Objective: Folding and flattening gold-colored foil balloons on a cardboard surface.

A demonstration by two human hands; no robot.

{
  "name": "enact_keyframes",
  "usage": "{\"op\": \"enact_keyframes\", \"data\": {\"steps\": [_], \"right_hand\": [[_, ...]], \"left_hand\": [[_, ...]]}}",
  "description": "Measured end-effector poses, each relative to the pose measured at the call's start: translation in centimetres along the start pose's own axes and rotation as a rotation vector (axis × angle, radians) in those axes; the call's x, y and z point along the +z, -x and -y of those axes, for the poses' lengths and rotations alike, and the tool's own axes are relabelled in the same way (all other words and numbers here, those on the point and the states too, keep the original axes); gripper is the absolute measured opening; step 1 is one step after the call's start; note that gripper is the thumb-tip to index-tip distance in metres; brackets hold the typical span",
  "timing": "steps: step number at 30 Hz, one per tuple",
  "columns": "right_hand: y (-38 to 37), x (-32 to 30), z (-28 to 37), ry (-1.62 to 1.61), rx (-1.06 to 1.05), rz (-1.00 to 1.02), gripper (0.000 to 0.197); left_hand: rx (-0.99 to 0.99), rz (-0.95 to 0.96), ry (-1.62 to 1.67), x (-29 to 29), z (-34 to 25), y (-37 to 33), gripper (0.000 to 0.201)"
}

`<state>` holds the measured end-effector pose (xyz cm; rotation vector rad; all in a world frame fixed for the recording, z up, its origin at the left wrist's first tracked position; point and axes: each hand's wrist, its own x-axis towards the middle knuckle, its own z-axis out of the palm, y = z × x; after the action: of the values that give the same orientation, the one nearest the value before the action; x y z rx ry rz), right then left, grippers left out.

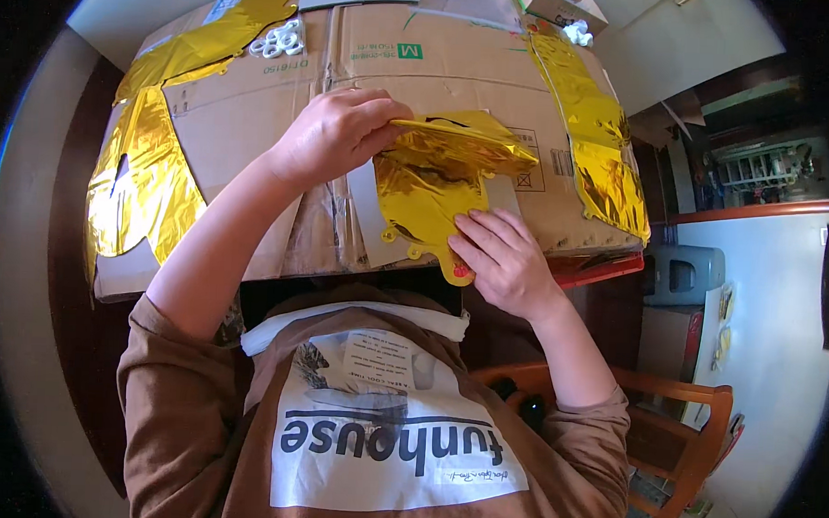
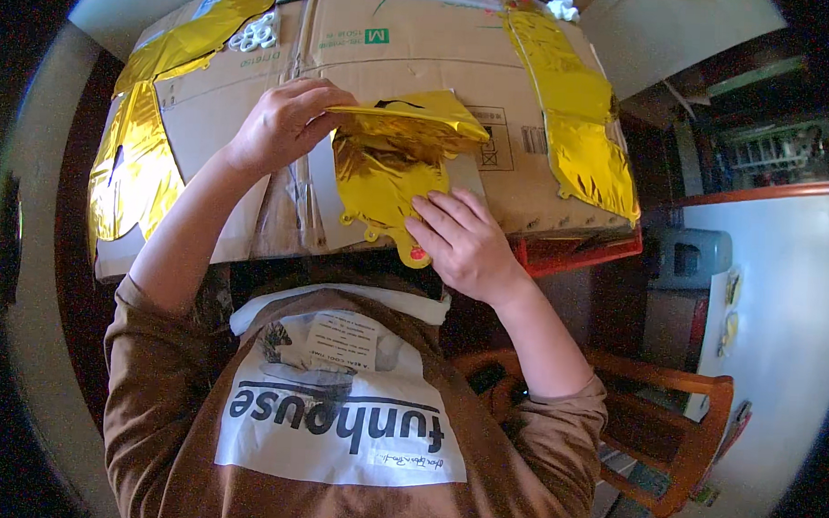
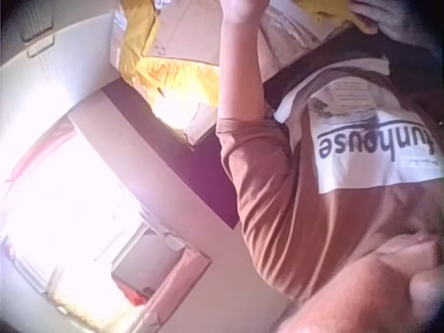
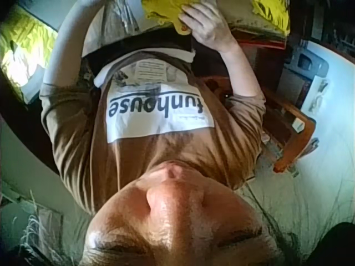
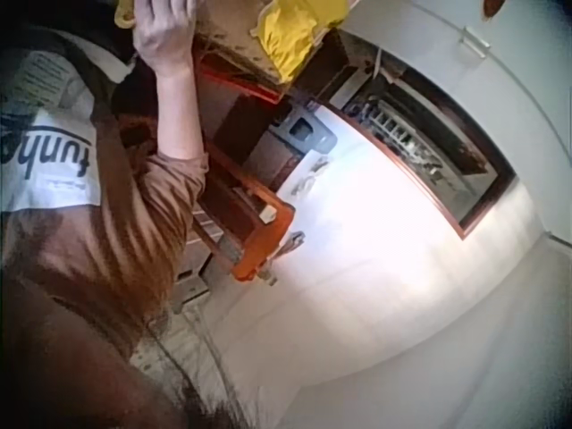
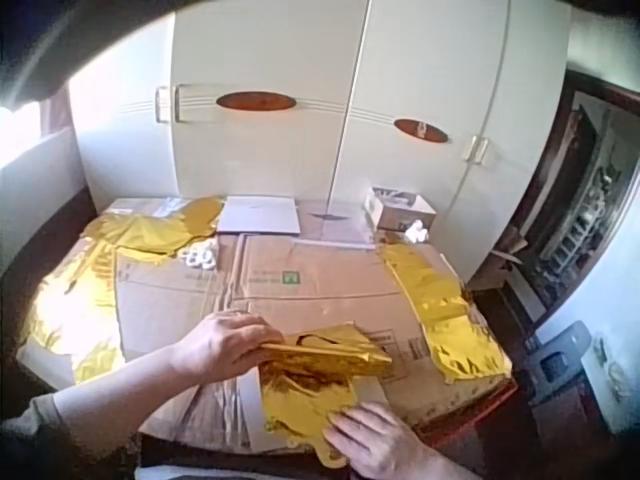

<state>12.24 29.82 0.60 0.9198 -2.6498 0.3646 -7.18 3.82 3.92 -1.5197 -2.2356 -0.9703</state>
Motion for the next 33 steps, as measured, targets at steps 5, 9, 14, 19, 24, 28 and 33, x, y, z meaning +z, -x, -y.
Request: {"op": "enact_keyframes", "data": {"steps": [5,9,14,19,24,28,33], "right_hand": [[-1.3,-0.9,-1.3,-0.172,0.066,-0.030,0.033],[-3.8,-1.4,-2.8,-0.367,0.155,-0.165,0.022],[-7.7,-1.5,-3.9,-0.530,0.532,-0.248,0.016],[-10.2,2.9,-5.4,0.112,0.389,-0.314,0.020],[-11.3,3.7,-3.6,0.425,0.467,-0.204,0.031],[-10.7,1.7,-1.5,0.436,0.540,-0.247,0.026],[-8.7,2.6,-0.4,0.239,0.338,-0.313,0.027]], "left_hand": [[-0.041,-0.012,0.026,-0.5,-0.4,-0.7,0.012],[-0.115,-0.016,0.047,-0.6,0.0,-0.9,0.014],[-0.232,-0.017,0.068,-1.0,0.5,-1.5,0.018],[-0.200,-0.079,0.102,-0.5,1.2,-2.2,0.020],[-0.248,-0.097,0.117,-0.4,1.5,-2.4,0.021],[-0.250,-0.115,0.113,-0.4,1.5,-2.3,0.021],[-0.233,-0.111,0.112,-0.2,1.9,-2.2,0.019]]}}
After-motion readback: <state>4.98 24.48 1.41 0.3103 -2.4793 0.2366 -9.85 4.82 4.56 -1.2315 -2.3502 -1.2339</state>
